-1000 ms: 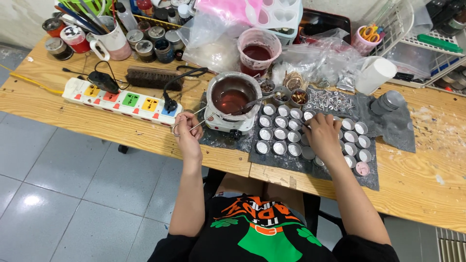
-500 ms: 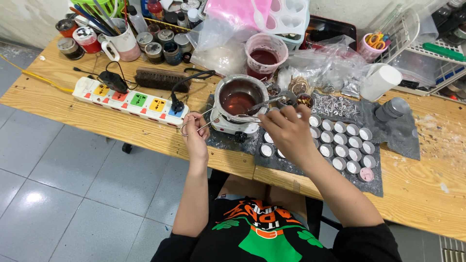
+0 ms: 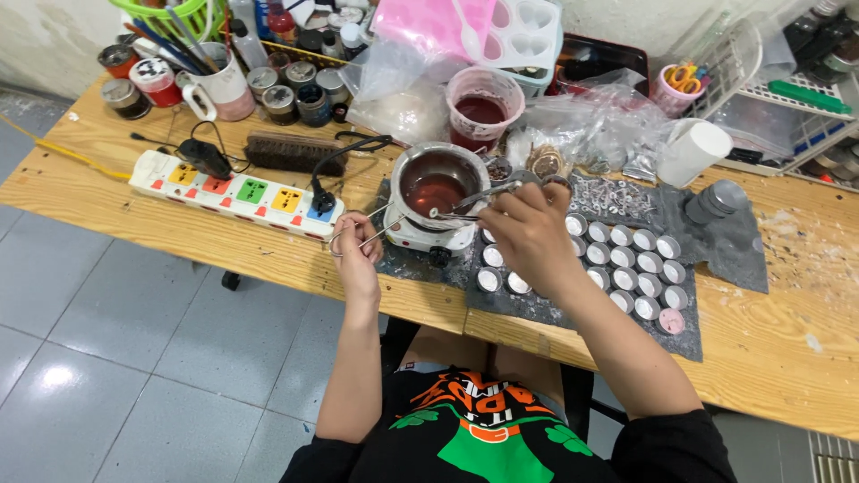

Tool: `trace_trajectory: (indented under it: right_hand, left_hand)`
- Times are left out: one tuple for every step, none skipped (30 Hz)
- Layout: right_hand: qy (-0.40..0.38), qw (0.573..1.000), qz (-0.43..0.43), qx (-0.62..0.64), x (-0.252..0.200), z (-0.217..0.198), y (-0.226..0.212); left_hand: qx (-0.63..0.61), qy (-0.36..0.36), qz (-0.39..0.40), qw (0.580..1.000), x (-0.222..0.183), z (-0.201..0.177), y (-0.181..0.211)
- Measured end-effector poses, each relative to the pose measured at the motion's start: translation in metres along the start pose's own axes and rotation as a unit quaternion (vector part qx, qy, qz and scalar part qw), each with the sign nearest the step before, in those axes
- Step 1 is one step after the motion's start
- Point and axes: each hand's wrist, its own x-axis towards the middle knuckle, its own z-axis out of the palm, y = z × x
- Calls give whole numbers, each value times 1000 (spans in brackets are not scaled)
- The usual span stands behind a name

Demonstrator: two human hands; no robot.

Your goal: Melting wax pellets in a small pot and pouring them onto a surface to create seals.

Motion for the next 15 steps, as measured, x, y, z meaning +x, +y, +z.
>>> trace_trajectory:
  right_hand:
    - [0,1000,4,-4,-5,-9,6]
    - [-5,1000,22,-13,-10,-18,13]
    - [-10,999,42,-24,-17,-29,19]
    - [-9,998,49,-29,-25,-38,33]
    - [-5,996,71,-61,-36,-49,45]
    - [0,991,93,-94,-46,-60,58]
    - [-1,990,102,-101,-55,-72,70]
    - [-8,984,121,-129,-65,-85,81]
    - [-15,978,138,-155,-74,-97,93]
    - [-17,976,145,-161,-88,-101,108]
    - [-44,966,157,-202,-101,-103,124]
    - [-71,953,169,-241,-113,-106,139]
    - [-72,952,173,-243,-124,-103,154]
    - [-101,938,165,-286,-134,-99,168]
    - [-130,923,154,-328,-144,-95,183]
  left_hand:
    - [-1,-5,-3,1000,0,-1,1]
    - [14,-1,-1,1000,-1,-1,1]
    - [28,-1,0,1000,-1,0,1]
    - [27,-8,-6,1000,-1,0,2]
    - [23,5,-10,1000,0,0,2]
    - [19,18,-14,1000,0,1,1]
    - [18,9,-22,1000,-1,2,2]
    - [16,10,-15,1000,-1,3,2]
    - [15,12,-6,1000,-2,3,3]
    - [13,5,-13,1000,-3,5,4]
    - [47,11,-3,999,-5,7,6]
    - [80,17,6,997,-7,8,8]
    - [81,14,3,997,-7,8,7]
    - [62,12,8,998,-7,8,7]
    - [42,11,14,999,-7,7,6]
